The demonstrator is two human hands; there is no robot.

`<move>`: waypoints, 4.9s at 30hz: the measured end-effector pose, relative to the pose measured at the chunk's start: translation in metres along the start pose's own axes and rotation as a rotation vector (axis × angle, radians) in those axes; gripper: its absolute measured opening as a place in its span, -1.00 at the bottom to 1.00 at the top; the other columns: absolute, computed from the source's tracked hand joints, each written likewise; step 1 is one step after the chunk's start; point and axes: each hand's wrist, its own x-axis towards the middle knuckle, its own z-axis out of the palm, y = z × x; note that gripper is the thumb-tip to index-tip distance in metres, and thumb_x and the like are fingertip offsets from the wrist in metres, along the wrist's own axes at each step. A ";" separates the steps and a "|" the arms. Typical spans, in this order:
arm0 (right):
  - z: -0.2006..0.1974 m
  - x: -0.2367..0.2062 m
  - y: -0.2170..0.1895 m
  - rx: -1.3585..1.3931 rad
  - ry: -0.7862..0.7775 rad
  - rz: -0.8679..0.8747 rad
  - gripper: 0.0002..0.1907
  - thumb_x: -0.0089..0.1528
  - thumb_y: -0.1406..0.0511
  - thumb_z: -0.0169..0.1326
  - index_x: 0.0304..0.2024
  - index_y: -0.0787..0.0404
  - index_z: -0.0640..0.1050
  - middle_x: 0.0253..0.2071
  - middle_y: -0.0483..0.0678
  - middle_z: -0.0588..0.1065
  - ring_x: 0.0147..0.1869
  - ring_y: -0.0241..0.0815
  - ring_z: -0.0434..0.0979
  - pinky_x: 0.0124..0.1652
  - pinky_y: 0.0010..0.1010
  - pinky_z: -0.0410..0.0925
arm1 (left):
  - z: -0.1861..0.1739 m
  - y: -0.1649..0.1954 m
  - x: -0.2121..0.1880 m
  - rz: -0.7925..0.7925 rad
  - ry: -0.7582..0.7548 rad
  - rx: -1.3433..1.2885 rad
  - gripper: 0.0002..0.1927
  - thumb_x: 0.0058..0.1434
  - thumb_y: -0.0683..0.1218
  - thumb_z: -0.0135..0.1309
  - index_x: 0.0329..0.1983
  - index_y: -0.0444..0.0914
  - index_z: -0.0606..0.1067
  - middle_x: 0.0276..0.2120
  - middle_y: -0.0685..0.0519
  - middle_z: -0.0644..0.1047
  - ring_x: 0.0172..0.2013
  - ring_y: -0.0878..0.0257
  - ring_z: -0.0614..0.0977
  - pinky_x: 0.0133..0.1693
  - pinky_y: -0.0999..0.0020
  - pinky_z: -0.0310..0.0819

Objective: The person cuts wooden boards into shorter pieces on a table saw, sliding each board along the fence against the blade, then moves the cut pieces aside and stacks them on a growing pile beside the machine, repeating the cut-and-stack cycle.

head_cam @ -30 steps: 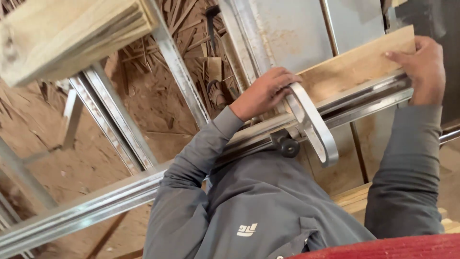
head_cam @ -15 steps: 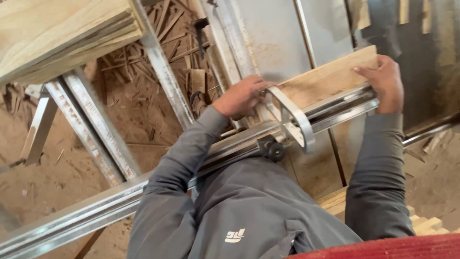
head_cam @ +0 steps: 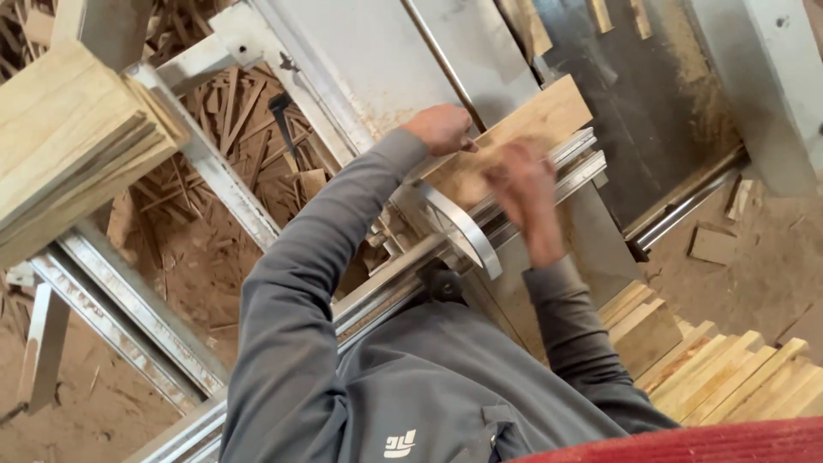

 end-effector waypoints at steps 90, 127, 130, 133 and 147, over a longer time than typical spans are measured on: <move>-0.040 0.005 -0.042 0.178 0.181 -0.126 -0.91 0.28 0.34 0.11 -0.27 0.23 0.61 -0.14 -0.08 0.56 -0.13 -0.07 0.56 -0.07 -0.28 0.27 | 0.031 0.010 0.035 -0.088 0.013 0.153 -0.73 0.13 0.06 0.26 -0.21 -0.18 0.65 -0.20 -0.14 0.64 -0.12 -0.10 0.66 -0.13 0.03 0.56; -0.067 0.108 0.161 0.375 -0.541 0.348 -0.44 0.21 -0.01 0.17 -0.02 0.33 0.63 -0.19 0.07 0.65 -0.11 -0.11 0.59 -0.05 -0.28 0.39 | 0.029 0.007 0.027 -0.103 -0.044 -0.040 -0.75 0.15 0.05 0.20 -0.14 -0.10 0.65 -0.17 -0.04 0.65 -0.11 -0.02 0.66 -0.13 0.07 0.53; -0.062 0.105 0.150 0.405 -0.565 0.535 -0.42 0.26 -0.01 0.22 -0.05 0.43 0.63 -0.23 0.12 0.57 -0.19 -0.16 0.46 -0.15 -0.23 0.35 | 0.034 0.000 0.030 -0.071 -0.005 -0.016 -0.72 0.10 0.02 0.20 -0.19 -0.20 0.60 -0.17 -0.10 0.63 -0.10 -0.05 0.64 -0.10 0.07 0.53; -0.065 0.101 0.149 0.558 -0.568 0.666 -0.48 0.19 0.11 0.27 0.03 0.38 0.61 -0.21 0.03 0.58 -0.20 -0.17 0.52 -0.20 -0.28 0.36 | 0.037 -0.006 0.028 -0.059 -0.034 -0.049 -0.69 0.09 0.02 0.20 -0.21 -0.27 0.55 -0.20 -0.16 0.62 -0.12 -0.08 0.64 -0.09 0.09 0.53; -0.197 0.084 0.157 1.151 0.316 0.134 -0.60 0.21 0.49 0.37 0.02 0.22 0.49 -0.08 -0.03 0.54 -0.08 -0.23 0.63 -0.06 -0.45 0.54 | -0.018 0.070 0.054 0.267 0.292 -0.564 -0.56 0.25 0.05 0.27 0.06 -0.25 0.43 -0.08 -0.05 0.58 -0.05 0.16 0.60 -0.02 0.26 0.52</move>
